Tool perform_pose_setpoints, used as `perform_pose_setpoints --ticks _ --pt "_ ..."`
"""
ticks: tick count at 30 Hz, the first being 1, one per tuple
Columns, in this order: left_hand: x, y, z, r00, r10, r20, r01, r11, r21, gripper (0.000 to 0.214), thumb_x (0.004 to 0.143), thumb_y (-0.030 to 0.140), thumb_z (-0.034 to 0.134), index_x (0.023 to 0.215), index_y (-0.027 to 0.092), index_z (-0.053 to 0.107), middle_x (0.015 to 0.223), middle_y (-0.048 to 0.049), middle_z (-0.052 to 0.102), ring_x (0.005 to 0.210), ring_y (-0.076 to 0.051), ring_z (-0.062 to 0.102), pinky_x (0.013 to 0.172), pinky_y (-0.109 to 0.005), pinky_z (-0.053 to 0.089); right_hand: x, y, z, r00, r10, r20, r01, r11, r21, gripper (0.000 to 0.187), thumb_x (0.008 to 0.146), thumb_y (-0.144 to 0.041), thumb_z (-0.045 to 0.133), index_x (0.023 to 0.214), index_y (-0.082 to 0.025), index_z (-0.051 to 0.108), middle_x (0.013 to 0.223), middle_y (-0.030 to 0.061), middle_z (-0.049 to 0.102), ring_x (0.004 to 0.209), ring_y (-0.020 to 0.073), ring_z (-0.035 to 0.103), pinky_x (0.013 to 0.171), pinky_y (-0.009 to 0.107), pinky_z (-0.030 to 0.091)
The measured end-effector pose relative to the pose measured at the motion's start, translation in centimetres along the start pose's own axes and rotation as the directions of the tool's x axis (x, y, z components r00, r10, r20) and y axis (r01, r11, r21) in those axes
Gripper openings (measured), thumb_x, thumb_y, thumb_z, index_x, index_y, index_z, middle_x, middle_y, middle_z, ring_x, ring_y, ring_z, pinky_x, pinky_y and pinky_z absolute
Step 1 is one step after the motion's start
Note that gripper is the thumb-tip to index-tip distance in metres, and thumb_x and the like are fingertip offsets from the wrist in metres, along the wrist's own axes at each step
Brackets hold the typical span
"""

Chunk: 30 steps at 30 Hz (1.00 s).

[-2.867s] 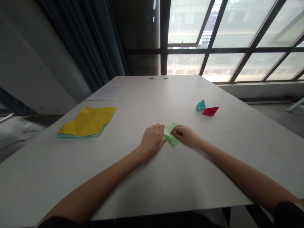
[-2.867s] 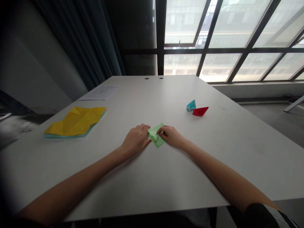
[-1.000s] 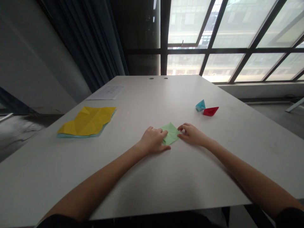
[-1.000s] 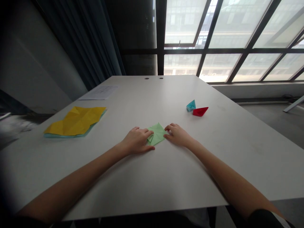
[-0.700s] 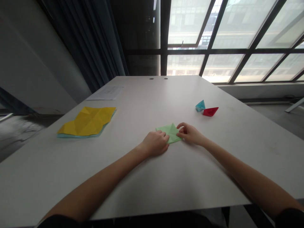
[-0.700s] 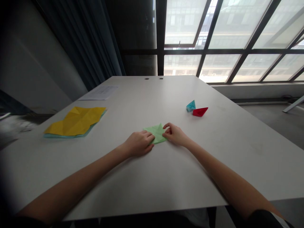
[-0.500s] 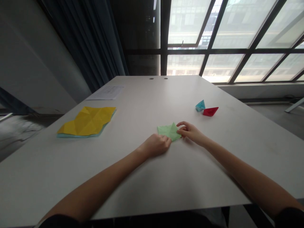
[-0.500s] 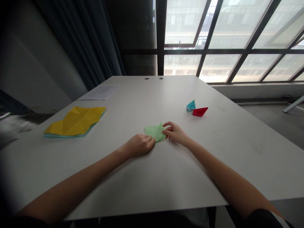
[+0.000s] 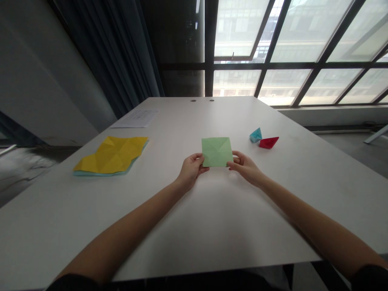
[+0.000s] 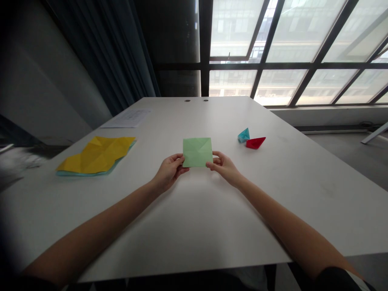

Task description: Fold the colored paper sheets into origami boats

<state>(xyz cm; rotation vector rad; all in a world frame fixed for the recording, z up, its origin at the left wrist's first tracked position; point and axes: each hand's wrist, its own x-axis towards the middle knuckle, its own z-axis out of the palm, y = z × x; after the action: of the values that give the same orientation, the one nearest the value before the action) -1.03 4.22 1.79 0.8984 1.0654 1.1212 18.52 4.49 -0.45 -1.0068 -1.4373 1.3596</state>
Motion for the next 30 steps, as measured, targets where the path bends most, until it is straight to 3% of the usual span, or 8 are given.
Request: perform_pose_setpoints --ticks 3,8,10,12,16,20,24,30 --pt "0.1 -0.5 0.0 0.998 -0.056 0.031 0.056 0.998 -0.019 0.005 0.071 0.015 0.052 0.076 0.014 0.052 0.067 -0.0011 0.058 0.055 -0.008 0.056 0.055 -0.021 0.049 -0.1 -0.2 0.0 1.000 0.000 0.027 0.002 0.998 -0.062 0.034 0.067 -0.033 0.064 0.095 -0.017 0.054 0.073 0.0014 0.060 0.065 0.0116 0.054 0.059 0.025 0.042" --pt "1.2 -1.2 -1.5 0.992 0.111 0.064 -0.124 0.958 0.259 0.034 0.065 0.017 0.060 0.097 0.015 0.050 0.071 -0.0008 0.059 0.064 -0.010 0.057 0.060 -0.022 0.046 -0.1 -0.3 -0.8 0.991 0.089 0.100 -0.045 0.926 -0.374 0.019 0.072 -0.033 0.054 0.077 -0.014 0.059 0.066 0.0003 0.058 0.059 0.0115 0.049 0.054 0.024 0.036" --pt "1.7 -1.5 -2.3 0.975 0.180 0.130 -0.220 0.854 0.471 0.037 0.062 0.017 0.062 0.097 0.015 0.052 0.073 -0.0008 0.059 0.065 -0.011 0.056 0.060 -0.022 0.045 -0.1 -0.3 -1.1 0.994 0.055 0.098 0.011 0.818 -0.576 0.019 0.074 -0.031 0.050 0.073 -0.015 0.061 0.064 -0.0003 0.057 0.058 0.0119 0.048 0.055 0.025 0.035" --pt "1.8 -1.6 -2.7 0.946 0.219 0.239 -0.324 0.680 0.658 0.028 0.063 0.017 0.059 0.091 0.016 0.058 0.075 -0.0014 0.059 0.068 -0.012 0.055 0.062 -0.024 0.045 -0.1 -0.1 -1.3 0.994 -0.008 0.106 0.083 0.672 -0.736 0.018 0.074 -0.029 0.049 0.075 -0.017 0.063 0.065 0.0001 0.058 0.061 0.0131 0.048 0.058 0.026 0.035" --pt "1.4 -1.5 -2.9 0.891 0.286 0.354 -0.447 0.408 0.796 0.030 0.066 0.019 0.054 0.095 0.017 0.059 0.084 -0.0032 0.060 0.077 -0.015 0.055 0.069 -0.026 0.045 0.1 0.5 -1.4 0.985 -0.109 0.132 0.169 0.506 -0.846 0.015 0.074 -0.026 0.051 0.077 -0.018 0.063 0.073 0.0031 0.062 0.071 0.0160 0.049 0.065 0.027 0.036" --pt "1.3 -1.5 -3.0 0.850 0.317 0.421 -0.505 0.262 0.823 0.033 0.066 0.023 0.057 0.098 0.016 0.058 0.090 -0.0051 0.058 0.082 -0.017 0.053 0.073 -0.030 0.045 0.2 1.2 -1.4 0.980 -0.143 0.140 0.191 0.469 -0.862 0.014 0.075 -0.027 0.051 0.074 -0.018 0.061 0.072 0.0037 0.060 0.071 0.0164 0.050 0.065 0.027 0.037" --pt "1.3 -1.4 -3.1 0.798 0.312 0.516 -0.575 0.133 0.807 0.019 0.070 0.020 0.056 0.087 0.016 0.060 0.086 -0.0045 0.059 0.083 -0.017 0.052 0.078 -0.031 0.043 0.2 1.2 -1.6 0.976 -0.161 0.143 0.203 0.465 -0.862 0.012 0.076 -0.027 0.052 0.077 -0.019 0.060 0.072 0.0028 0.060 0.071 0.0165 0.050 0.064 0.028 0.037" --pt "1.2 -1.1 -3.1 0.704 0.258 0.662 -0.663 -0.098 0.742 0.015 0.079 0.016 0.046 0.079 0.016 0.060 0.085 -0.0058 0.058 0.084 -0.016 0.051 0.076 -0.027 0.042 0.1 0.6 -2.3 0.944 -0.191 0.270 0.330 0.502 -0.799 0.015 0.076 -0.017 0.048 0.085 -0.019 0.060 0.080 0.0034 0.060 0.064 0.0129 0.050 0.063 0.026 0.040"
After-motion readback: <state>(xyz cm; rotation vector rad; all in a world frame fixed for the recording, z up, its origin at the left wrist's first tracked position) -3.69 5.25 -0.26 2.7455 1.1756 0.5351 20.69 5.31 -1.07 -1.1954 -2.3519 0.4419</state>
